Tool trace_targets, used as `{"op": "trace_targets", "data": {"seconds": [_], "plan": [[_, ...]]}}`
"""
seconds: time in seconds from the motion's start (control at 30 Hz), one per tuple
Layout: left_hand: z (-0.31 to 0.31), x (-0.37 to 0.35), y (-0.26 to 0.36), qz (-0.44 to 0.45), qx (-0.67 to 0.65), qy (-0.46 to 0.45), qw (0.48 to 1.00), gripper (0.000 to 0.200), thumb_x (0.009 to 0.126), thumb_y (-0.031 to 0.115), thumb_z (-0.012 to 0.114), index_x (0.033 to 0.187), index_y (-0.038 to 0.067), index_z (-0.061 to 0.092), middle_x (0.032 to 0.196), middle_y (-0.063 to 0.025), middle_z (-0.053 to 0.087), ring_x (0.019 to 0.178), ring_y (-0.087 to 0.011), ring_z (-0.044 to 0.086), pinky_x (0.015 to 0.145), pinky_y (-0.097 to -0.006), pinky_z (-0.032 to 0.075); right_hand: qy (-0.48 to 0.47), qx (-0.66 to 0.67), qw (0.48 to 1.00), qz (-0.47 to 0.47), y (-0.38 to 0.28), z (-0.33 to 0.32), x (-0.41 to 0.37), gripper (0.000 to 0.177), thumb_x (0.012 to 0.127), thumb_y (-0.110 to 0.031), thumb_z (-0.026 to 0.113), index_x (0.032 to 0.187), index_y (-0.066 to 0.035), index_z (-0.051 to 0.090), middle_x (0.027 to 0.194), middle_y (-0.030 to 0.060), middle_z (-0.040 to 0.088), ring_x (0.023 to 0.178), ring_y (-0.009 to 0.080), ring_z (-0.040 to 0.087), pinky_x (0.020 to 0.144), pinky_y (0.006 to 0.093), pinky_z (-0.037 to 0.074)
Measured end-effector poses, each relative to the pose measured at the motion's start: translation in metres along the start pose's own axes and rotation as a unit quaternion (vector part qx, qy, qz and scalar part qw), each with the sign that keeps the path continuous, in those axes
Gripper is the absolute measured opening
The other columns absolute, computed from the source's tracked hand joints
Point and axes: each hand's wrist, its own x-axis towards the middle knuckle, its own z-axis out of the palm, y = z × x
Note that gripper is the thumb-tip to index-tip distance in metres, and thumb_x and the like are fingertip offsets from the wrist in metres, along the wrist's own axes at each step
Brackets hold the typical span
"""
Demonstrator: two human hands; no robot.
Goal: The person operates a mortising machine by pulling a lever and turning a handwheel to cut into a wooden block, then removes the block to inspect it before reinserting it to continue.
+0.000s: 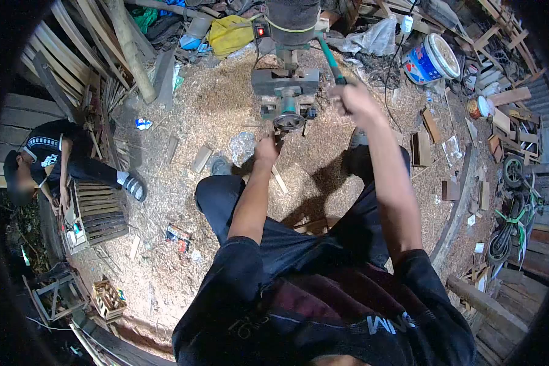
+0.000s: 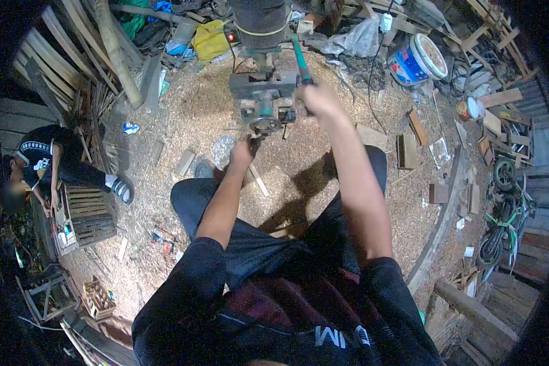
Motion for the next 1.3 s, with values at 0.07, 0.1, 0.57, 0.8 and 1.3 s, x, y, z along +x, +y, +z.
{"op": "trace_targets", "data": {"seconds": [0.07,0.1,0.57,0.8,1.3], "plan": [[0.0,0.01,0.007,-0.024,0.008,-0.042,0.999,0.029,0.088,0.032,0.056,0.097,0.007,0.065,0.089,-0.0185,0.069,0.082,-0.0371,0.068,0.07,-0.0457,0.055,-0.04,0.106,0.993,0.028,-0.031,-0.008,-0.004,0.008,0.085,-0.005,0.054,0.091,0.001,0.053,0.072,0.0034,0.052,0.055,0.0078,0.043,0.046,0.0233,0.034],[0.002,0.014,0.008,-0.033,0.017,-0.034,0.999,0.026,0.088,0.029,0.055,0.096,0.007,0.066,0.09,-0.0181,0.069,0.083,-0.0365,0.068,0.07,-0.0452,0.055,-0.039,0.087,0.995,0.024,-0.036,-0.009,-0.002,0.007,0.085,-0.004,0.054,0.09,0.001,0.053,0.071,0.0032,0.052,0.054,0.0078,0.042,0.046,0.0234,0.033],[0.026,0.015,0.005,-0.073,0.07,-0.036,0.994,0.023,0.092,0.017,0.048,0.101,0.007,0.067,0.103,-0.0168,0.065,0.087,-0.0308,0.068,0.074,-0.0406,0.057,-0.016,-0.068,0.997,-0.017,-0.033,-0.014,0.017,0.009,0.08,-0.003,0.055,0.073,-0.002,0.05,0.062,0.0035,0.047,0.049,0.0126,0.043,0.043,0.0293,0.033],[-0.005,0.011,0.014,-0.091,0.036,-0.107,0.989,0.035,0.09,0.019,0.05,0.123,0.009,0.052,0.125,-0.0192,0.053,0.109,-0.0368,0.058,0.086,-0.0462,0.052,0.026,-0.117,0.991,-0.054,-0.024,-0.014,0.03,0.012,0.081,-0.008,0.055,0.073,-0.001,0.051,0.062,0.007,0.052,0.051,0.0147,0.049,0.044,0.03,0.035],[-0.02,0.048,0.03,0.095,-0.125,0.004,0.988,0.07,0.079,0.012,0.062,0.142,0.005,0.033,0.145,-0.0181,0.035,0.131,-0.0354,0.039,0.107,-0.0456,0.035,0.255,-0.35,0.89,-0.145,0.144,0.039,0.035,0.041,0.082,-0.03,0.065,0.073,0.009,0.061,0.073,0.0327,0.061,0.075,0.0471,0.063,0.066,0.0508,0.05]]}}
